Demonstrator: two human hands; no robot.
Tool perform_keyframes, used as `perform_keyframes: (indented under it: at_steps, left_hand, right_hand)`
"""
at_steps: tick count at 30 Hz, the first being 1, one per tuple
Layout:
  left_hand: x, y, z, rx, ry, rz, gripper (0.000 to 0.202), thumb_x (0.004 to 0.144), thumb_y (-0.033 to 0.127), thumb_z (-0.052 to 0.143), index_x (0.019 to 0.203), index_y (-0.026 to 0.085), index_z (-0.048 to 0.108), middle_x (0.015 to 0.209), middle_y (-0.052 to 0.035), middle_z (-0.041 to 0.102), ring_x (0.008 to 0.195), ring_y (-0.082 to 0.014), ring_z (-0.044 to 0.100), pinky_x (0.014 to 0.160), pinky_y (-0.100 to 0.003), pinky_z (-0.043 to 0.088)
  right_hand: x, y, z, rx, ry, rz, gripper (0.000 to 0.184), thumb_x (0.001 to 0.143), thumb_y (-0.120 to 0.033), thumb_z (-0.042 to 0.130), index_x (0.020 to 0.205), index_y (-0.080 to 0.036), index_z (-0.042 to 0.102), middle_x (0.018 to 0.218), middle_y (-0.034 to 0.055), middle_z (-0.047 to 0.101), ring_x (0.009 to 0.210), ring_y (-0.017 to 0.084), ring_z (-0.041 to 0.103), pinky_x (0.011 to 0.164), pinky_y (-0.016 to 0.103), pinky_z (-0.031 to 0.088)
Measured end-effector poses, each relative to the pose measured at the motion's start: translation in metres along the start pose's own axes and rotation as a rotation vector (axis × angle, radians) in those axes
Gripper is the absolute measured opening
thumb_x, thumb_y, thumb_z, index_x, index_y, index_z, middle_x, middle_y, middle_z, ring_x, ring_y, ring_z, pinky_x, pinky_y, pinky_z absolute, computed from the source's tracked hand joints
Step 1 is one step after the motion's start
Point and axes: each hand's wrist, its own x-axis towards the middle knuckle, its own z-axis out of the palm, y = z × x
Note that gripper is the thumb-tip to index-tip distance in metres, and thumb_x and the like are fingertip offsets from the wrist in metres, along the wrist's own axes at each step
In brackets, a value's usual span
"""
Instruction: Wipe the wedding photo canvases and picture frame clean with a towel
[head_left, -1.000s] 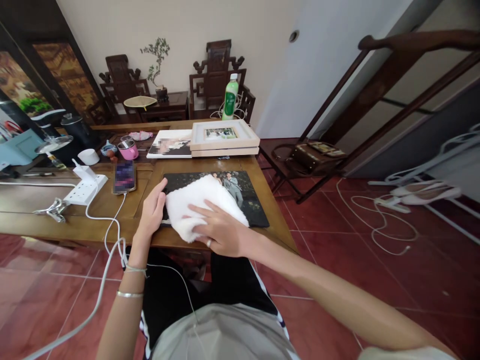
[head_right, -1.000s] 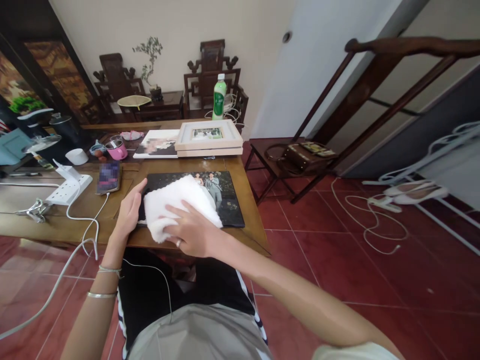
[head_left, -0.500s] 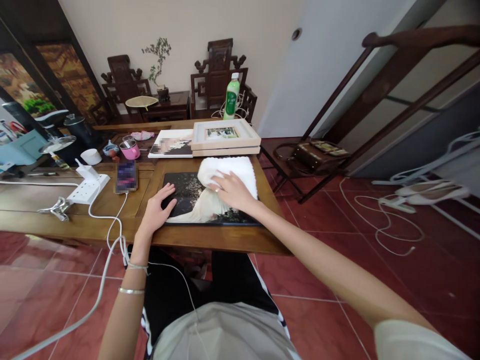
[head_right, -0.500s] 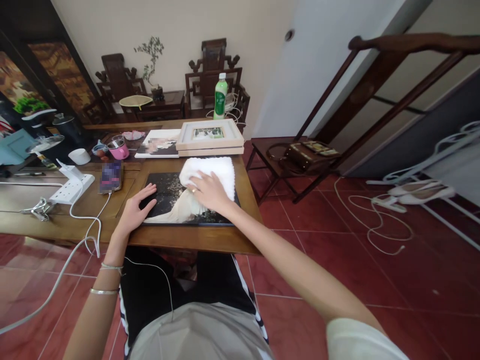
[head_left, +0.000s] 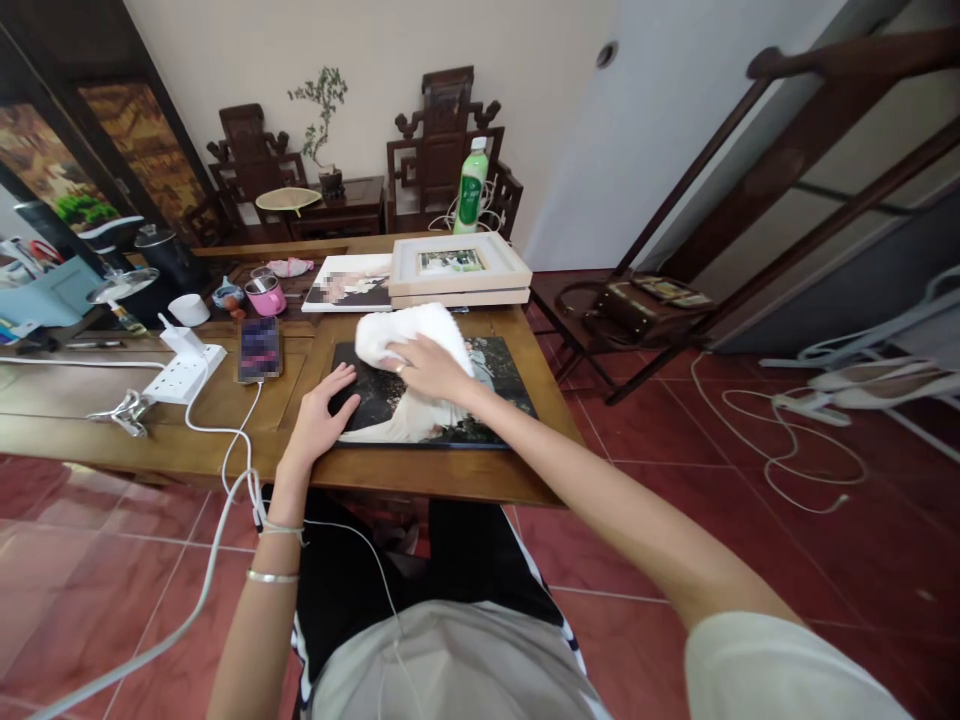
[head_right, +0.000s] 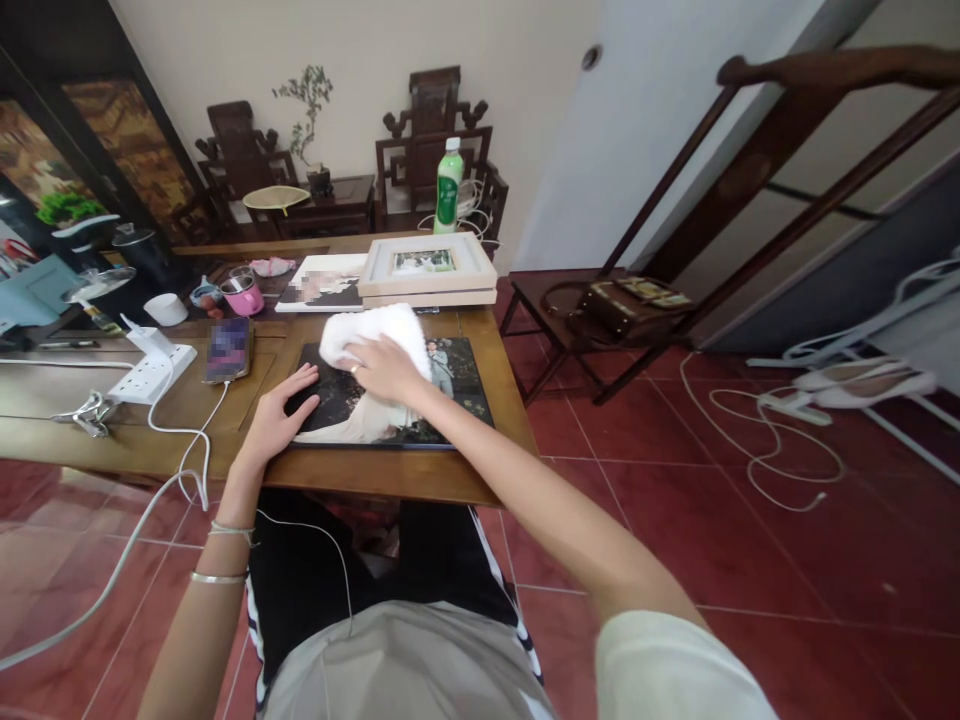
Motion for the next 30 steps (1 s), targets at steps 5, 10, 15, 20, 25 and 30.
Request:
perform_keyframes:
  at_steps: [5,10,15,20,25,30]
  left_hand:
    - [0.0,-0.001,0.001,0.007,0.002,0.003,0.037,0.088,0.032,0.056,0.12,0.016,0.064,0.134,-0.0108,0.058,0.132,-0.0241,0.047,0.114,-0.043,0.034]
    - [0.0,-0.002,0.001,-0.008,0.006,0.01,0.037,0.088,0.031,0.056,0.12,0.013,0.064,0.133,-0.0121,0.059,0.132,-0.0241,0.047,0.114,-0.042,0.035]
    - [0.0,-0.001,0.001,-0.005,0.018,0.014,0.038,0.087,0.031,0.057,0.119,0.012,0.065,0.133,-0.0133,0.059,0.132,-0.0248,0.048,0.114,-0.042,0.034]
    - [0.0,-0.002,0.0,0.0,0.01,0.027,0.038,0.087,0.033,0.057,0.119,0.014,0.064,0.134,-0.0123,0.058,0.132,-0.0254,0.047,0.114,-0.044,0.034]
    - [0.0,-0.002,-0.001,0.006,-0.001,0.032,0.038,0.088,0.033,0.057,0.12,0.014,0.064,0.135,-0.0128,0.058,0.132,-0.0249,0.047,0.113,-0.044,0.034]
    - [0.001,-0.003,-0.002,-0.004,0.003,0.026,0.037,0.087,0.033,0.058,0.119,0.015,0.065,0.134,-0.0119,0.058,0.132,-0.0243,0.047,0.113,-0.043,0.035]
  right_hand:
    - [-0.054,0.049,-0.032,-0.117,0.056,0.172,0.033,0.096,-0.029,0.038,0.109,-0.019,0.066,0.123,0.009,0.066,0.115,0.031,0.058,0.1,0.05,0.04]
    - [-0.124,0.034,-0.04,-0.235,0.126,0.085,0.025,0.092,-0.022,0.044,0.096,-0.016,0.068,0.133,0.017,0.058,0.131,0.033,0.044,0.107,0.058,0.032]
    - [-0.181,-0.021,-0.046,-0.158,0.013,-0.092,0.022,0.088,-0.013,0.046,0.083,-0.019,0.067,0.139,0.0136,0.053,0.138,0.028,0.036,0.113,0.057,0.027]
    - [-0.184,-0.021,-0.049,-0.142,-0.016,-0.129,0.022,0.091,-0.018,0.047,0.084,-0.019,0.068,0.139,0.0163,0.053,0.134,0.027,0.042,0.112,0.054,0.03]
    - [-0.136,0.037,-0.045,-0.247,0.051,-0.051,0.026,0.094,-0.023,0.043,0.098,-0.018,0.068,0.134,0.0158,0.057,0.135,0.028,0.041,0.11,0.056,0.031]
    - [-0.078,0.086,-0.047,-0.262,0.034,0.017,0.032,0.096,-0.03,0.039,0.111,-0.017,0.064,0.13,0.0148,0.06,0.132,0.031,0.043,0.106,0.055,0.034]
